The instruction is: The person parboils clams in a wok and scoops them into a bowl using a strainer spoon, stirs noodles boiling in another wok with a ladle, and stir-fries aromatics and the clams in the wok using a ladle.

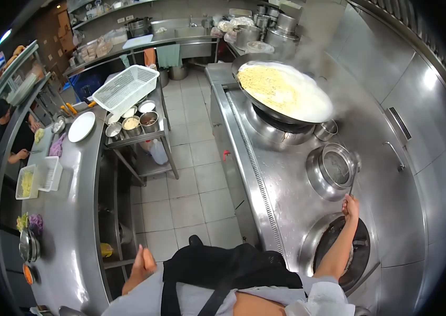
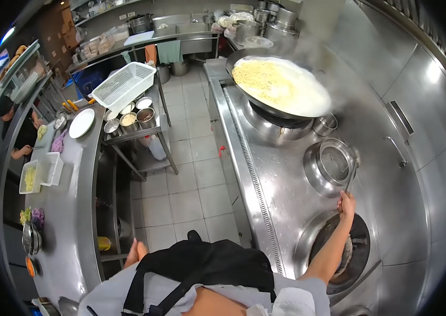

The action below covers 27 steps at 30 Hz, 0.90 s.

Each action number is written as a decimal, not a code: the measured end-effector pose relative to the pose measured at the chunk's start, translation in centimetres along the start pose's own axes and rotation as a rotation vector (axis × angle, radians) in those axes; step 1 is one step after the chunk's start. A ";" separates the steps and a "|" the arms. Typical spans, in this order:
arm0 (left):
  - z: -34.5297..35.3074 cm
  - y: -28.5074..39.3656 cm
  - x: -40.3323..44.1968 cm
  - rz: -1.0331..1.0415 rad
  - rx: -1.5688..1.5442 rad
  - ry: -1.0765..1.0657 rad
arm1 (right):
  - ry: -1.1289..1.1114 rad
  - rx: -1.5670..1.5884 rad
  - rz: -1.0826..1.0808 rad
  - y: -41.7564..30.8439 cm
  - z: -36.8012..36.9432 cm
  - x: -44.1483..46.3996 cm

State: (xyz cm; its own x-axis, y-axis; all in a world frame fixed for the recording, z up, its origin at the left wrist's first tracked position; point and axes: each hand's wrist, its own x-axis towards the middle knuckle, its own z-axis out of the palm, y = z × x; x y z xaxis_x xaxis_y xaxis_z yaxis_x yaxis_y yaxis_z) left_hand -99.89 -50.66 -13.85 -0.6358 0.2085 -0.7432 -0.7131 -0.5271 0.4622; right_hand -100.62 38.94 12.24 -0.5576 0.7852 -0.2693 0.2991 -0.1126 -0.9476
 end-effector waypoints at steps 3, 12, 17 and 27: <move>4.6 9.6 6.0 -0.109 0.341 0.249 | 0.165 -0.146 -0.299 1.9 1.2 -2.9; 14.6 21.1 20.7 0.031 0.591 0.109 | -0.008 -0.218 -0.446 -11.4 13.8 -1.1; 18.0 20.5 23.8 0.086 0.310 -0.086 | -0.363 -0.274 -0.417 -21.3 27.0 4.9; 18.5 23.3 34.1 -0.017 0.301 -0.219 | -0.283 -0.716 -0.890 -20.2 49.6 21.9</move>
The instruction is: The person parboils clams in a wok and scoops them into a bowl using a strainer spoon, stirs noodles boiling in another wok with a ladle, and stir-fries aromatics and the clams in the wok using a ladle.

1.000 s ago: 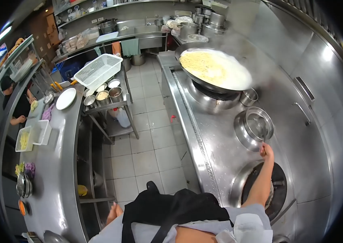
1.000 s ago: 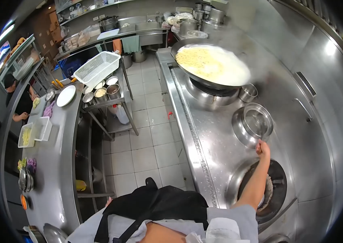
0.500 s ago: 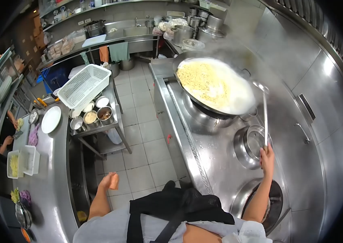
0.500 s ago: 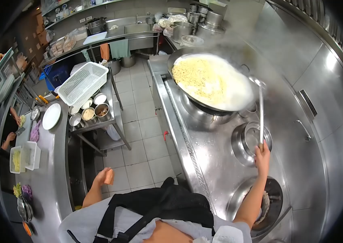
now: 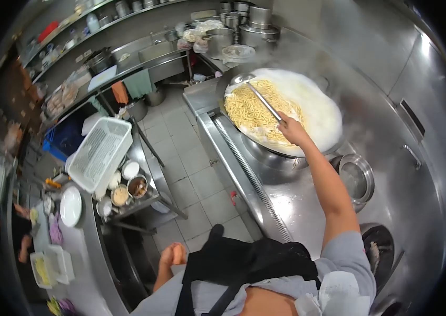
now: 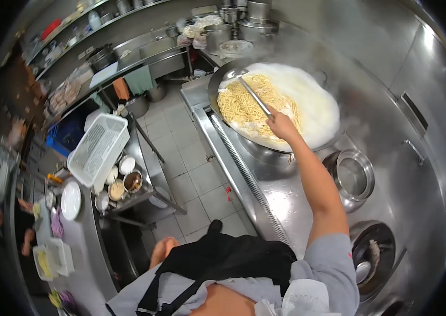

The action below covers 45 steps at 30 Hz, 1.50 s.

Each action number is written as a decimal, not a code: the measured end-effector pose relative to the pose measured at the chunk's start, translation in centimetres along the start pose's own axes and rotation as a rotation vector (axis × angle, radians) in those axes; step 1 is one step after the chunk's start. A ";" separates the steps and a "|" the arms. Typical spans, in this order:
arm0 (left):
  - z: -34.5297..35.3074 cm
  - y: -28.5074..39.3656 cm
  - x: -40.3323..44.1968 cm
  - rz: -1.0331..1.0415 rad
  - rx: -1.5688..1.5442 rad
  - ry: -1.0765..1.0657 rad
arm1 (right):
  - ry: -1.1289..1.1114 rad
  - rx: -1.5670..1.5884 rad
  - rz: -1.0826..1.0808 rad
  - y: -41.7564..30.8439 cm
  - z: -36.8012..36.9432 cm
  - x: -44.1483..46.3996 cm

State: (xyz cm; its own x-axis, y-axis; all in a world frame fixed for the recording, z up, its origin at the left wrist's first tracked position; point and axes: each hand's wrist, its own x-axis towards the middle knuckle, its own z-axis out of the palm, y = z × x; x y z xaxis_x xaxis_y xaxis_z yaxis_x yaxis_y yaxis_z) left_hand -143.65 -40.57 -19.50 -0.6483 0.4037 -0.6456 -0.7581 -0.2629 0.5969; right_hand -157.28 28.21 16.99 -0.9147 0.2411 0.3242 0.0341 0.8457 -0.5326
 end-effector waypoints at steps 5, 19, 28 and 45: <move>4.0 5.9 3.5 -0.254 0.421 0.030 | -0.254 -0.182 0.276 -8.2 -3.1 -3.8; 8.9 15.0 22.9 -0.711 1.026 -0.011 | -0.275 -0.279 0.528 -16.3 -10.8 -17.2; 15.7 15.7 23.6 -0.551 1.293 -0.277 | -0.254 -0.115 0.797 -16.9 -15.2 -22.4; 3.6 12.2 20.0 -0.811 1.039 -0.197 | -0.005 -0.238 0.874 -9.2 -14.0 -25.0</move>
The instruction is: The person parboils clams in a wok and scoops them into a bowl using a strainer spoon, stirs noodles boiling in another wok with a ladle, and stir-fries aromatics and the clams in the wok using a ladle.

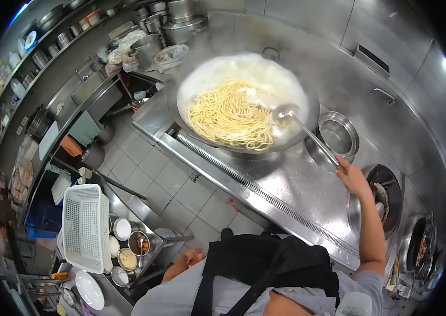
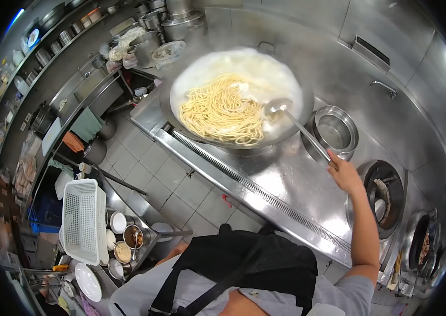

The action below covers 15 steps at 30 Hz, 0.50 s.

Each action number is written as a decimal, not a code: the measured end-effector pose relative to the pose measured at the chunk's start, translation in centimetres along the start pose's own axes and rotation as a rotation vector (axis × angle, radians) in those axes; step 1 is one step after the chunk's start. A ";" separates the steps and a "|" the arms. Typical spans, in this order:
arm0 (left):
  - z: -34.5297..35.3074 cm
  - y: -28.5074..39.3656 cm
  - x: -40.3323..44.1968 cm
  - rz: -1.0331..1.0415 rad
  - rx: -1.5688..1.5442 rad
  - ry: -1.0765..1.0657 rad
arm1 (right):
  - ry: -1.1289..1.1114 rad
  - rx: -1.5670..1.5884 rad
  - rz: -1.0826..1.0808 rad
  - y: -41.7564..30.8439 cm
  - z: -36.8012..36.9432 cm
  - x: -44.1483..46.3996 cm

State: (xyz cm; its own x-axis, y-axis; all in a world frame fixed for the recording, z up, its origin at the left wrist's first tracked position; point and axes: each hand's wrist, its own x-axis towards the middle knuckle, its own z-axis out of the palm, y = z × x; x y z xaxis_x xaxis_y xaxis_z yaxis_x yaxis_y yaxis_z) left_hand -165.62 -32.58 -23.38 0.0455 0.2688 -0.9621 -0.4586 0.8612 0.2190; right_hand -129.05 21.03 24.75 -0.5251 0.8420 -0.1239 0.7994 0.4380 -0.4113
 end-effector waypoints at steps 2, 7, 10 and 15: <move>-0.1 -0.6 -0.1 0.000 0.001 -0.002 | 0.046 0.080 0.005 2.0 3.6 1.3; -0.1 -1.4 0.6 0.028 0.017 -0.009 | 0.032 0.549 0.109 -0.8 8.2 0.6; -0.7 -2.0 1.4 0.062 0.042 -0.018 | 0.063 0.667 0.074 -4.0 9.1 -0.3; -2.8 -1.4 5.1 0.222 0.242 -0.027 | -0.161 0.629 -0.003 -7.6 8.1 -0.2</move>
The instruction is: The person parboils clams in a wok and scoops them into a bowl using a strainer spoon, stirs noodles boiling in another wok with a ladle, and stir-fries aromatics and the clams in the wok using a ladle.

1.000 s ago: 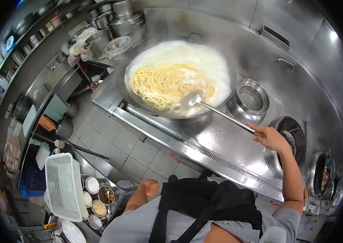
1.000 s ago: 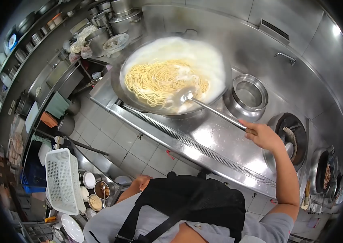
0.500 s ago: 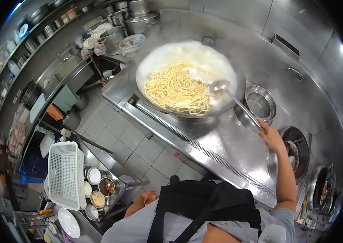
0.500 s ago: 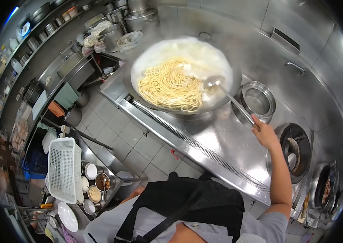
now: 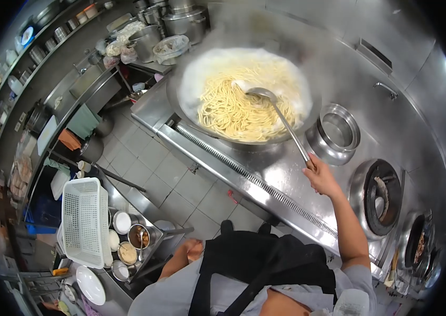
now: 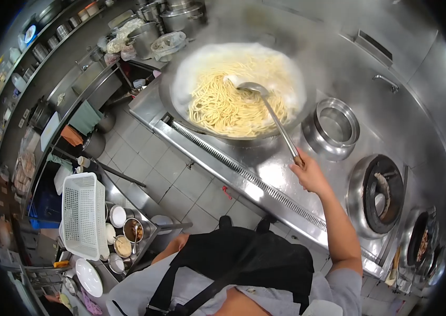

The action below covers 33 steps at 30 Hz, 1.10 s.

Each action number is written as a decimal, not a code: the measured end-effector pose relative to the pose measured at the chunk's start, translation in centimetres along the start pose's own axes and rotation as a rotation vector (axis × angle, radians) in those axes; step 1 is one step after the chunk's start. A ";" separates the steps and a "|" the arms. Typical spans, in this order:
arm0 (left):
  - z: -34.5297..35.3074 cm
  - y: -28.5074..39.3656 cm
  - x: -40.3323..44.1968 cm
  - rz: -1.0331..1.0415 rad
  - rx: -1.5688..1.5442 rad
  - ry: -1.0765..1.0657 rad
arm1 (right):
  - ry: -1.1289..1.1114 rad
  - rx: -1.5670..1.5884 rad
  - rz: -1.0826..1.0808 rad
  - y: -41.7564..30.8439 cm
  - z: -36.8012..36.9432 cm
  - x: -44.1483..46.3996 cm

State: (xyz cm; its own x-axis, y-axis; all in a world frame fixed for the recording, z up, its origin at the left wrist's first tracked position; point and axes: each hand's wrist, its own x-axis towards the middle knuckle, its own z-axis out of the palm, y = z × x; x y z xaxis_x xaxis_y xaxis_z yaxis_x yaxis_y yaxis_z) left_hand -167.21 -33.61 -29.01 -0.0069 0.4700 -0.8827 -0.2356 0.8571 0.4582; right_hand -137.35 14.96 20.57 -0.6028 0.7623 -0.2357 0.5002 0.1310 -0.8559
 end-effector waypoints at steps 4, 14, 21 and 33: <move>0.5 5.3 0.2 0.052 -0.060 0.204 | -0.076 -0.062 0.022 -1.6 0.8 -0.9; 1.1 9.3 -1.3 -0.118 -0.051 0.138 | -0.140 -0.041 0.032 -2.9 0.2 -3.9; 1.6 7.5 -2.7 -0.232 -0.162 0.081 | -0.133 0.009 0.058 -3.5 -2.0 -10.1; 1.9 9.6 -5.6 -0.249 -0.082 0.049 | 0.088 -0.118 -0.029 3.0 -1.7 -6.8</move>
State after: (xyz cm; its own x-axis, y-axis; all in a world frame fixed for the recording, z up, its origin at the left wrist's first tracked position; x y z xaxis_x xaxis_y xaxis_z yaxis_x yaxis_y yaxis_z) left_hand -167.56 -27.59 -19.47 0.0146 0.2347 -0.9720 -0.3139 0.9240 0.2184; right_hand -130.76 11.24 20.38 -0.5640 0.8089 -0.1659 0.5561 0.2236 -0.8005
